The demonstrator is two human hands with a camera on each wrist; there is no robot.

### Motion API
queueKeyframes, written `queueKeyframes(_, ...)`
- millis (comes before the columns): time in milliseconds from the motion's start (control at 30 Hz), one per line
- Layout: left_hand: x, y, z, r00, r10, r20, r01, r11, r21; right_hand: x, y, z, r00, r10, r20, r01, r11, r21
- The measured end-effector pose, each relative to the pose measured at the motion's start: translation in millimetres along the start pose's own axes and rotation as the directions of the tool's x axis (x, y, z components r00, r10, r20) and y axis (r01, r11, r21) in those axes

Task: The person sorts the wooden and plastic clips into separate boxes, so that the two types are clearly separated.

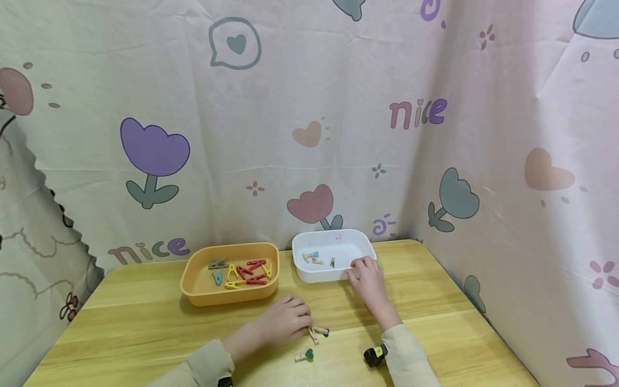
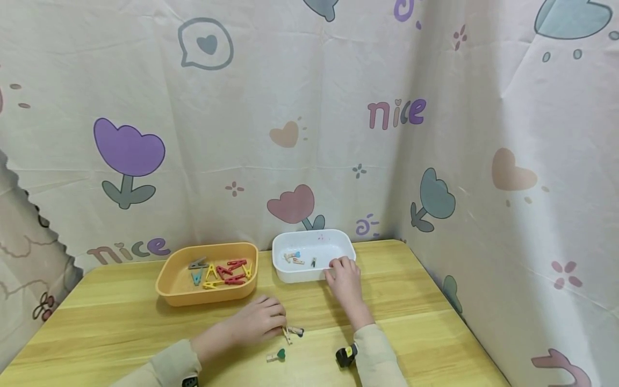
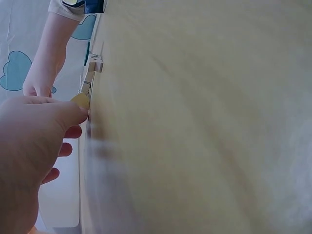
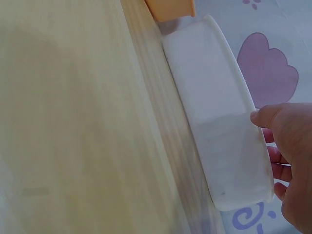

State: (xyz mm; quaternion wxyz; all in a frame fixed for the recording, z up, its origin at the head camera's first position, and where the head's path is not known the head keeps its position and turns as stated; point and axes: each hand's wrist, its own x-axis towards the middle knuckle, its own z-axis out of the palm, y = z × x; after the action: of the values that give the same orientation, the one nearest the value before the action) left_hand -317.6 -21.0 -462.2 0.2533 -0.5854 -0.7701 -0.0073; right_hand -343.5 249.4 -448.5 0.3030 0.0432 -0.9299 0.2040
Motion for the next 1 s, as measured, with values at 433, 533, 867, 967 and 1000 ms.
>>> queueKeyframes(433,3.8,2.3,-6.7,1.0,0.014,0.026,-0.015,1.0,0.004,2.1,-0.2,0.2,0.999,-0.034,-0.029,0.034,0.999,-0.005)
queueKeyframes(533,4.7,3.2,-8.3,1.0,0.027,0.001,-0.027,1.0,0.005,2.1,0.0,0.4,0.999,-0.027,-0.022,0.027,1.0,-0.005)
queueKeyframes(867,10.0,2.6,-13.6,0.998,0.049,-0.043,-0.047,0.997,0.054,0.9,-0.2,-1.0,1.0,0.0,0.011,0.0,1.0,-0.012)
queueKeyframes(967,11.5,0.9,-16.3,0.997,0.047,-0.054,-0.043,0.997,0.066,0.5,0.1,-0.4,1.0,0.005,0.015,-0.004,1.0,-0.012)
queueKeyframes(1000,12.0,0.4,-17.1,0.997,0.044,-0.058,-0.04,0.997,0.067,0.3,0.2,-0.3,1.0,0.006,0.017,-0.005,1.0,-0.013)
